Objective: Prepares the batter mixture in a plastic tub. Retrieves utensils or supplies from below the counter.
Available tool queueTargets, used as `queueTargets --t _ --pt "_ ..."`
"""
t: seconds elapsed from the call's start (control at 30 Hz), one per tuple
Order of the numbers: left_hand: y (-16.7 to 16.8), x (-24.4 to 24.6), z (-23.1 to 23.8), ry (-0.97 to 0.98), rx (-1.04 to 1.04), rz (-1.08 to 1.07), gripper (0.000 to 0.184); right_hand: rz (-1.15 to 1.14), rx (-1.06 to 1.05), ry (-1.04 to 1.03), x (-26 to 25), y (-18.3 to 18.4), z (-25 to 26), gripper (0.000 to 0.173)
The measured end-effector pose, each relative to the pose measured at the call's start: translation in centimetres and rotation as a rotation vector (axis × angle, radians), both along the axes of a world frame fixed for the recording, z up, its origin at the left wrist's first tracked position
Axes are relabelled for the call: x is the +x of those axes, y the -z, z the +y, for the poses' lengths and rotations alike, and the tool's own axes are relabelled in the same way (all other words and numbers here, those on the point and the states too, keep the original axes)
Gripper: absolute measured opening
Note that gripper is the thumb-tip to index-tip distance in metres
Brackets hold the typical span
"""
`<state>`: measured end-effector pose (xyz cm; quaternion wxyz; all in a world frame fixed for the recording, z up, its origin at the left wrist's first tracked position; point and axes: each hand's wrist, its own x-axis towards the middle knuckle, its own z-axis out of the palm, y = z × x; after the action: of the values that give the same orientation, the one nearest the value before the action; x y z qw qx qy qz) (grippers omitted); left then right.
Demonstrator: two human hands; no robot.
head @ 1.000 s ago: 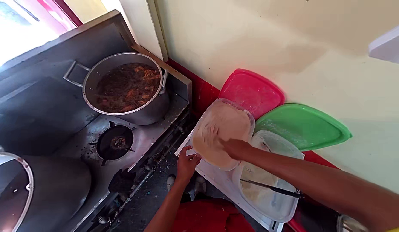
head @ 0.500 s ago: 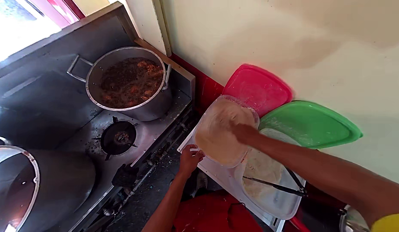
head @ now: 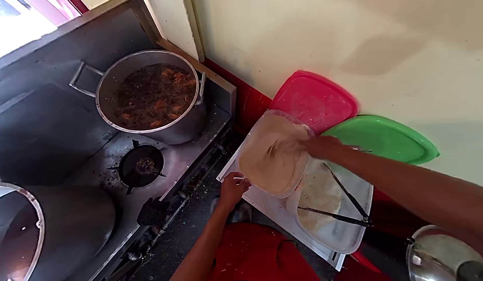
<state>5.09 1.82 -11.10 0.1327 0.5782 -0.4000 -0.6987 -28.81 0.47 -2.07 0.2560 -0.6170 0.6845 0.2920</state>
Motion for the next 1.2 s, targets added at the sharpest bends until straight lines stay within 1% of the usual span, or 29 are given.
queueTargets --t 0.07,0.1,0.13,0.2,0.23,0.3,0.33,0.37,0.4,0.47,0.53,0.57,0.63,0.67,0.7,0.73,0.8,0.87,0.9,0.97,1.03,1.1,1.13,1.2 --pt "0.4 0.3 -0.5 0.036 0.002 0.013 0.036 -0.039 -0.071 0.112 3.2 0.2 -2.2 0.053" --pt "0.7 0.6 -0.8 0.058 0.009 0.028 0.036 -0.091 -0.080 0.130 5.3 0.7 -2.2 0.055" --pt "0.9 0.8 -0.8 0.076 0.022 0.048 0.037 -0.146 -0.065 0.124 7.1 1.2 -1.3 0.057" --pt "1.4 1.2 -1.3 0.106 0.043 0.089 0.036 -0.211 0.008 0.081 9.1 1.1 1.5 0.051" --pt "1.5 1.4 -1.7 0.128 0.051 0.105 0.036 -0.202 0.066 0.075 9.4 0.6 2.8 0.048" --pt "1.6 1.6 -2.5 0.179 0.078 0.133 0.037 -0.119 0.180 0.121 8.2 -0.7 4.4 0.042" --pt "1.7 1.7 -2.7 0.208 0.097 0.142 0.036 -0.065 0.182 0.165 7.3 -1.4 4.6 0.037" --pt "1.8 1.8 -3.0 0.237 0.114 0.146 0.036 0.000 0.174 0.225 6.4 -2.0 4.1 0.036" --pt "1.9 1.9 -3.3 0.267 0.123 0.145 0.035 0.058 0.146 0.301 6.1 -2.3 3.0 0.035" --pt "2.0 2.0 -3.8 0.317 0.121 0.143 0.034 0.130 0.022 0.482 6.7 -1.5 0.3 0.034" --pt "2.0 2.0 -4.2 0.362 0.127 0.146 0.033 0.106 -0.086 0.649 8.4 0.3 -1.1 0.039" --pt "2.1 2.0 -4.5 0.385 0.129 0.155 0.032 0.058 -0.112 0.684 9.5 1.0 -1.1 0.044" --pt "2.2 2.6 -5.0 0.446 0.147 0.180 0.031 -0.056 -0.049 0.632 12.3 1.2 1.1 0.053" --pt "2.3 2.9 -5.3 0.486 0.157 0.195 0.031 -0.101 -0.015 0.572 13.2 1.1 2.8 0.052" --pt "2.2 3.2 -5.7 0.526 0.172 0.209 0.032 -0.113 0.024 0.518 13.2 0.8 4.4 0.050" --pt "2.1 3.6 -6.1 0.559 0.190 0.213 0.034 -0.100 0.062 0.506 12.4 0.3 5.5 0.048" --pt "1.8 4.7 -6.6 0.612 0.226 0.208 0.038 -0.012 0.061 0.570 9.9 -0.4 6.1 0.046" --pt "1.7 6.1 -6.9 0.651 0.248 0.177 0.037 0.058 -0.013 0.653 8.6 -0.6 5.1 0.049" --pt "1.8 6.9 -7.2 0.664 0.253 0.157 0.036 0.057 -0.066 0.700 8.5 -0.6 4.5 0.051" --pt "2.1 8.6 -7.7 0.674 0.263 0.117 0.035 -0.040 -0.206 0.841 9.2 -1.1 4.8 0.059" --pt "2.0 9.9 -8.5 0.647 0.276 0.093 0.034 -0.200 -0.357 1.030 11.0 -3.3 6.3 0.068" --pt "2.1 11.1 -9.2 0.605 0.280 0.070 0.033 -0.373 -0.473 1.237 14.0 -5.6 8.8 0.075" --pt "2.3 11.6 -9.6 0.591 0.276 0.055 0.033 -0.450 -0.526 1.302 15.3 -5.8 10.3 0.080" --pt "2.5 12.4 -10.0 0.580 0.254 0.027 0.033 -0.590 -0.585 1.378 17.8 -5.0 13.4 0.094"
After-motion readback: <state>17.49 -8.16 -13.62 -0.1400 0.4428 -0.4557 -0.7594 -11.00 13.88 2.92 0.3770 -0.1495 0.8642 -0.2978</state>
